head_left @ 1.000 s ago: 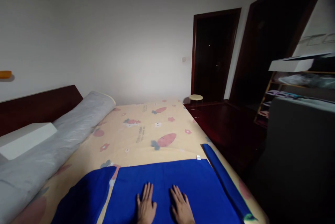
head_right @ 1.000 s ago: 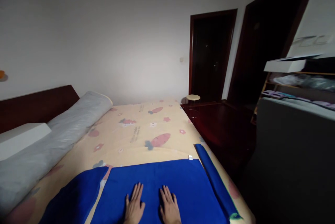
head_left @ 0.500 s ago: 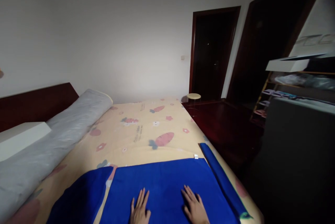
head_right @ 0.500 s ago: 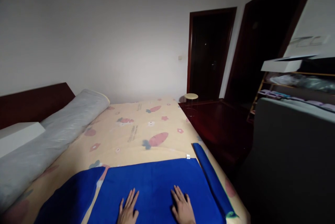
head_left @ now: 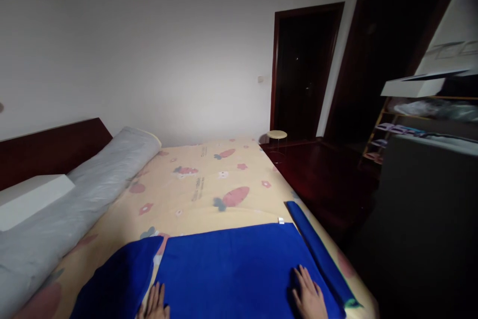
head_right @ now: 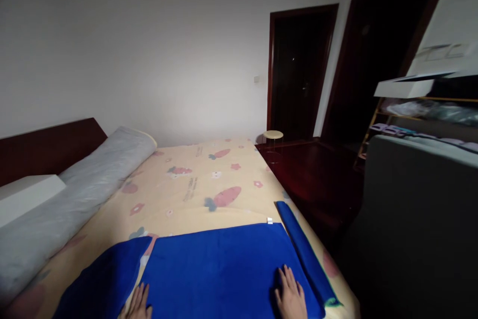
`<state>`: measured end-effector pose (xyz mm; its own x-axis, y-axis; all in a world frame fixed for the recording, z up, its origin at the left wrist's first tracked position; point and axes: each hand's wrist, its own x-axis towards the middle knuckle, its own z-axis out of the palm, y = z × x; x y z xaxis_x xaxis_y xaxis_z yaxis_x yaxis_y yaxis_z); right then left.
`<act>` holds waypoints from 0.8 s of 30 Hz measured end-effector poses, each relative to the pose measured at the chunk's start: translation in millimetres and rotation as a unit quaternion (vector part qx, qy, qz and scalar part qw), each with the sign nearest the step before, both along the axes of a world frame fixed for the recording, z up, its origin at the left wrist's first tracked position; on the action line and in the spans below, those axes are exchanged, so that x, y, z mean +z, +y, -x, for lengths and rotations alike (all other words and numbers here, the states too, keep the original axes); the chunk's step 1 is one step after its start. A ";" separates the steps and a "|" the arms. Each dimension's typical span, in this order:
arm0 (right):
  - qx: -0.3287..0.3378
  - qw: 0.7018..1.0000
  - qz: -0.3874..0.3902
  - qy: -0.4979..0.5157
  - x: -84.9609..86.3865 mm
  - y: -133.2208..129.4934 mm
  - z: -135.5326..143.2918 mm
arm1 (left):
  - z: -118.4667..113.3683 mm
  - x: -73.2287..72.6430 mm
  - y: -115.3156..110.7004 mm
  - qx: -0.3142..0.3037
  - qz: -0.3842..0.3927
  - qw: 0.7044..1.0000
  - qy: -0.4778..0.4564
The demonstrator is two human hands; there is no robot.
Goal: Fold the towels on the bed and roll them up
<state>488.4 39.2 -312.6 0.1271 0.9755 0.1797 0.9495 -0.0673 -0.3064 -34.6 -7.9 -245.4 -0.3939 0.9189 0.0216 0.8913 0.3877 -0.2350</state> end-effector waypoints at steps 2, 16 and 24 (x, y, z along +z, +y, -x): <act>0.060 0.998 0.012 0.014 12.0 1.1 33.9 | -35.0 -0.4 9.4 -0.068 -0.035 0.997 -0.015; 0.313 0.935 0.120 0.113 30.3 -10.0 145.6 | -203.6 -70.5 30.2 -0.294 -0.013 0.918 -0.266; 0.152 0.986 0.054 0.037 13.2 -24.6 70.2 | -126.1 -46.7 4.7 -0.141 -0.069 0.977 -0.143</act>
